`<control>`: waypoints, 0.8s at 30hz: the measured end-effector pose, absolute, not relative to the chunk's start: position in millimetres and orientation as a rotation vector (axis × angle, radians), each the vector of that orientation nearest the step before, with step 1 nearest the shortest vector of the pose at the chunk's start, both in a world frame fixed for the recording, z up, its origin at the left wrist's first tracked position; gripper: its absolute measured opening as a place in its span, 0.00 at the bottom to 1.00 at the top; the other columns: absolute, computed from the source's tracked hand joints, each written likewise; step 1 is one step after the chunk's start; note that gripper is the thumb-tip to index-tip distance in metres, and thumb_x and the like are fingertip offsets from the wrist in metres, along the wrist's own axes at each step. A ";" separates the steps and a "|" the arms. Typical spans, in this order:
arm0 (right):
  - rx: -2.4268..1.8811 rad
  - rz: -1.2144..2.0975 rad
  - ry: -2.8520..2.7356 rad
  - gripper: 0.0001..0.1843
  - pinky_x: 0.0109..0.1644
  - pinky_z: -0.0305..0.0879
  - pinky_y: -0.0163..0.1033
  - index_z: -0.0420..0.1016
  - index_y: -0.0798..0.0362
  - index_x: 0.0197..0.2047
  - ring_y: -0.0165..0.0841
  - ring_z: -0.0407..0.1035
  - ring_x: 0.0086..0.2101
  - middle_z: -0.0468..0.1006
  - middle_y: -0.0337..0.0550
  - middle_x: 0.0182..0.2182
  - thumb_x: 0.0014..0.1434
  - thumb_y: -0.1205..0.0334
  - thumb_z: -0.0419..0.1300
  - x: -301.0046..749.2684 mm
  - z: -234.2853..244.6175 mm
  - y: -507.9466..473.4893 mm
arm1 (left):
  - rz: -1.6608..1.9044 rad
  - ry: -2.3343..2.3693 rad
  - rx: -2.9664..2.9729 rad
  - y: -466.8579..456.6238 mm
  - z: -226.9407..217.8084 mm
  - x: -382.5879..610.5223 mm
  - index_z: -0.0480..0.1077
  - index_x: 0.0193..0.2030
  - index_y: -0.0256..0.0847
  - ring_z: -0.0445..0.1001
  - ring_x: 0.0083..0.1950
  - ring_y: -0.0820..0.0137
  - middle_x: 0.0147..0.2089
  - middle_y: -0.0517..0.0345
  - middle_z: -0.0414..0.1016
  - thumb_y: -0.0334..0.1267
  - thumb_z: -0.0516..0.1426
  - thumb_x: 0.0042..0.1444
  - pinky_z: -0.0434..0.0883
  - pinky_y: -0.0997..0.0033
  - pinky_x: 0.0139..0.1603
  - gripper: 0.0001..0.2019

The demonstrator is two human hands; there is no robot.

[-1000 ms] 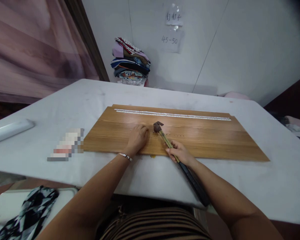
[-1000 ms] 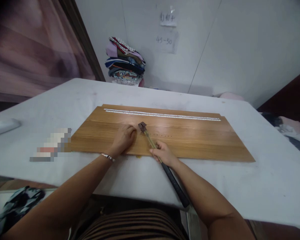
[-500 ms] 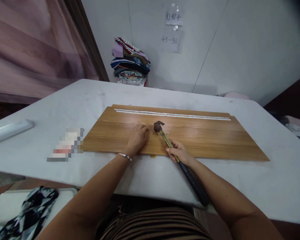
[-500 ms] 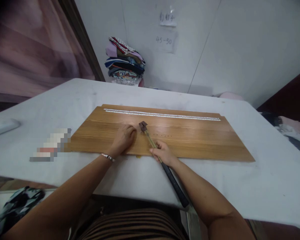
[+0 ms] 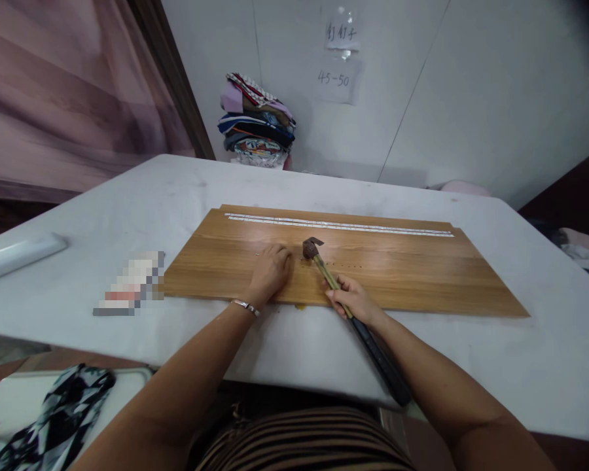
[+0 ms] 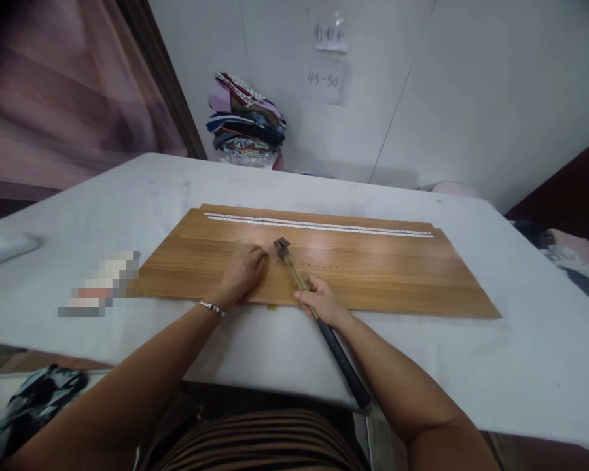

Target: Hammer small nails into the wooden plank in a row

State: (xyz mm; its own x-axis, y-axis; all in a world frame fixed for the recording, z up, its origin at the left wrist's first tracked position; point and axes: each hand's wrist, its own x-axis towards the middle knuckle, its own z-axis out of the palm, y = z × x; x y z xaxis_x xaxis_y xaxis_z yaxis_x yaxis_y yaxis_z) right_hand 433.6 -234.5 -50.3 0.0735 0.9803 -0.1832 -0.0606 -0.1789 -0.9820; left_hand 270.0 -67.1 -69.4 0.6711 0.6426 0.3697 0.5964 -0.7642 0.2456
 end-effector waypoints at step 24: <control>-1.351 1.306 -1.009 0.15 0.15 0.48 0.28 0.63 0.54 0.39 0.22 0.51 0.11 0.62 0.25 0.11 0.49 0.56 0.57 433.4 -49.7 -234.0 | 0.671 1.035 2.771 -66.6 -69.9 269.9 0.71 0.35 0.39 0.67 0.46 0.64 0.42 0.50 0.71 0.33 0.48 0.59 0.64 0.61 0.51 0.10</control>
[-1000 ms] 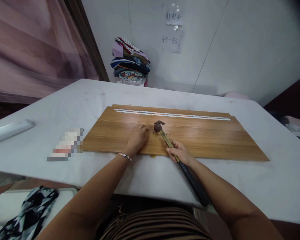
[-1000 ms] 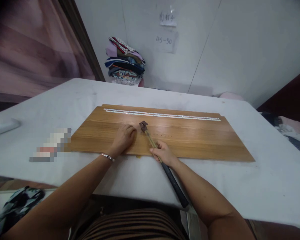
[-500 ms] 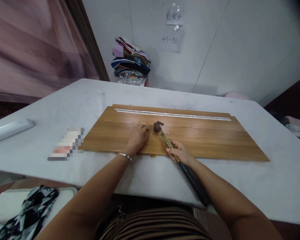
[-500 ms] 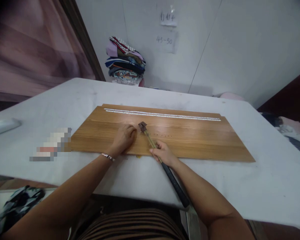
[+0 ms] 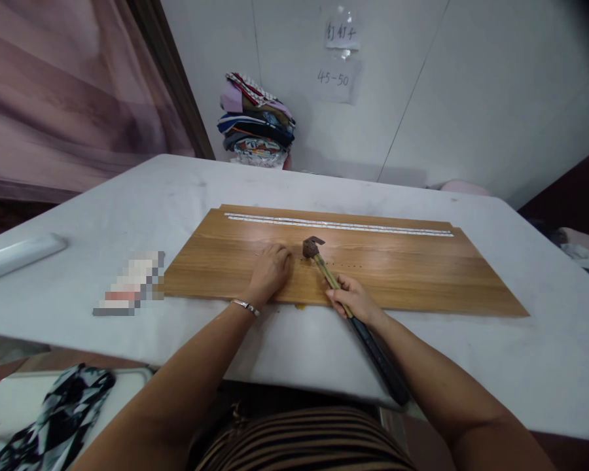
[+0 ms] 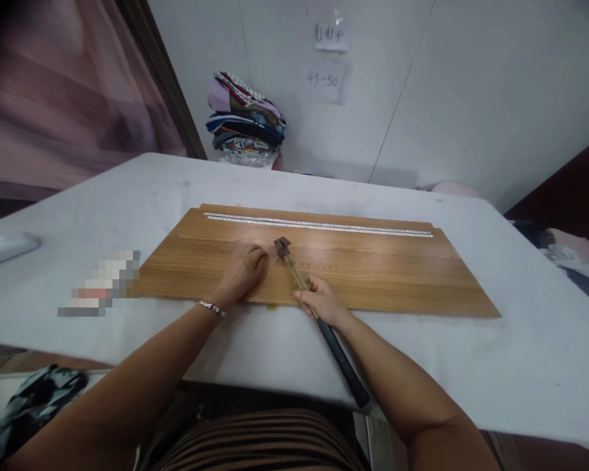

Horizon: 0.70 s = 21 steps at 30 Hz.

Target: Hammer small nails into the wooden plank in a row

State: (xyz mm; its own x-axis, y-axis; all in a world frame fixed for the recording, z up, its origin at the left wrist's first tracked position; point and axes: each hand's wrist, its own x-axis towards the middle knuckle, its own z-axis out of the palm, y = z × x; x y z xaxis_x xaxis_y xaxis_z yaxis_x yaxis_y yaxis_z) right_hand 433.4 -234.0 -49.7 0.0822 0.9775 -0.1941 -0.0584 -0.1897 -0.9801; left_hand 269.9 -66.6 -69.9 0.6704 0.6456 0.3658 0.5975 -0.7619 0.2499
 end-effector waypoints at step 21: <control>-1.333 1.315 -1.012 0.15 0.14 0.48 0.28 0.63 0.54 0.39 0.22 0.51 0.11 0.62 0.25 0.11 0.49 0.57 0.58 433.6 -49.9 -234.2 | 0.658 1.062 2.781 -67.7 -68.2 270.4 0.71 0.35 0.39 0.67 0.46 0.64 0.42 0.50 0.72 0.34 0.48 0.58 0.65 0.61 0.51 0.10</control>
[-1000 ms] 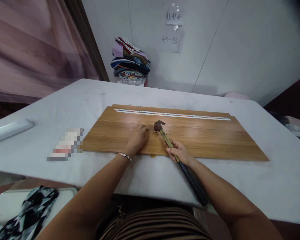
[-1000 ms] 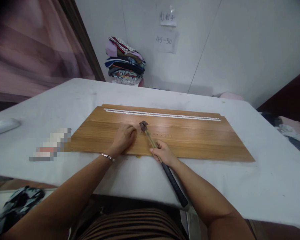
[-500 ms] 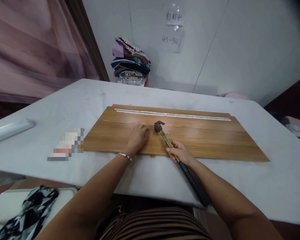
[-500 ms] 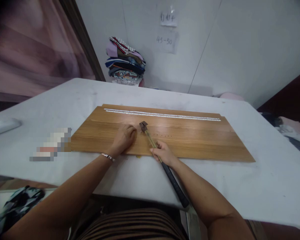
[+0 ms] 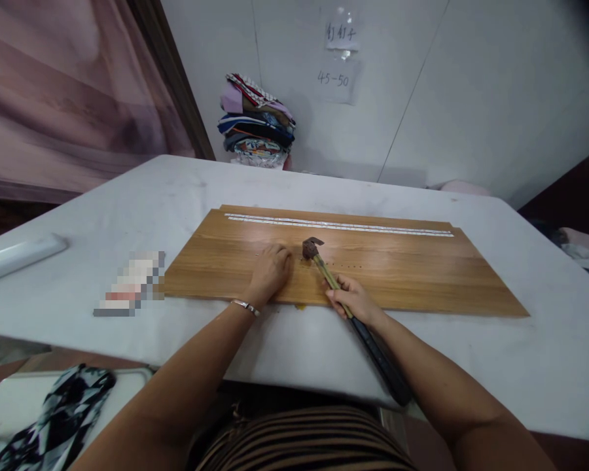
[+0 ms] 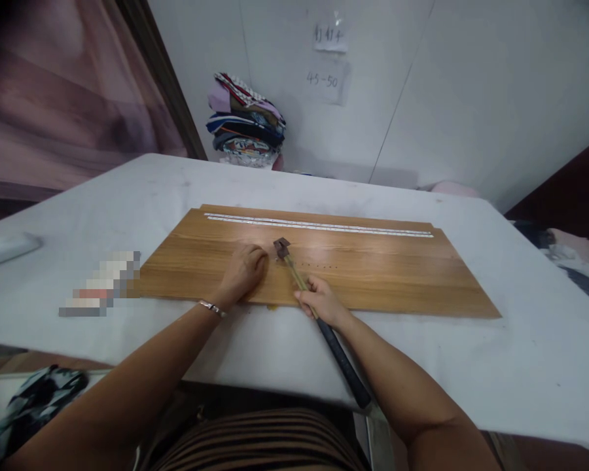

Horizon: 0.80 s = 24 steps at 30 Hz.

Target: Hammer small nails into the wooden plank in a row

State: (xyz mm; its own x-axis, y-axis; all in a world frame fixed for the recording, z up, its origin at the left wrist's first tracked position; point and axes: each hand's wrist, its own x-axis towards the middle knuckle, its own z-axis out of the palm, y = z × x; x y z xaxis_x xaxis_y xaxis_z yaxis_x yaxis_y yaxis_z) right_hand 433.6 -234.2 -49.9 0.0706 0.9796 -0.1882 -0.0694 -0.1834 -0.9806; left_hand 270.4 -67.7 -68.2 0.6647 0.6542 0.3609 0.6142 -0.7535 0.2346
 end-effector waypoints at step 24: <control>-1.305 1.320 -1.010 0.13 0.14 0.49 0.27 0.64 0.54 0.39 0.22 0.52 0.11 0.63 0.26 0.11 0.50 0.59 0.57 435.8 -53.6 -234.5 | 0.665 1.042 2.792 -68.1 -67.2 270.0 0.71 0.35 0.39 0.67 0.46 0.64 0.42 0.50 0.71 0.33 0.48 0.59 0.65 0.62 0.51 0.10</control>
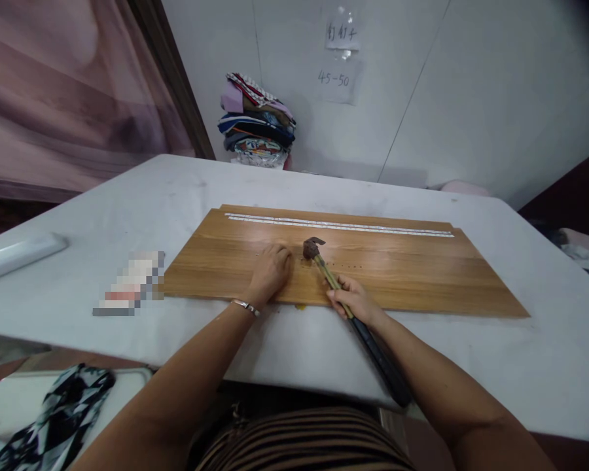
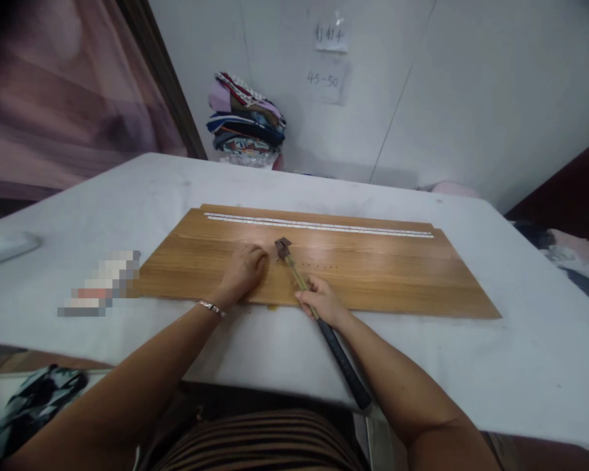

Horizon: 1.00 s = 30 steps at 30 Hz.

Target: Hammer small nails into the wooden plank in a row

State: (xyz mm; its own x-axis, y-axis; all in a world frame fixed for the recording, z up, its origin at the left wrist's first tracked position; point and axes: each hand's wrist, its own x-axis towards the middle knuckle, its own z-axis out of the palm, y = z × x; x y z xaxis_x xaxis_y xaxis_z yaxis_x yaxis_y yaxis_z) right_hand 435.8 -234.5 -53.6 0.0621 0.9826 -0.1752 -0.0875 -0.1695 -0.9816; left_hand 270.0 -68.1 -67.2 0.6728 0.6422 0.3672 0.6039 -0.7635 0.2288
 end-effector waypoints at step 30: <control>-1.308 1.318 -1.022 0.15 0.14 0.48 0.28 0.63 0.54 0.39 0.23 0.51 0.10 0.62 0.25 0.11 0.49 0.57 0.57 433.9 -49.0 -234.6 | 0.676 1.027 2.786 -66.2 -69.7 270.0 0.71 0.35 0.39 0.67 0.46 0.65 0.42 0.50 0.71 0.34 0.48 0.59 0.64 0.62 0.51 0.11</control>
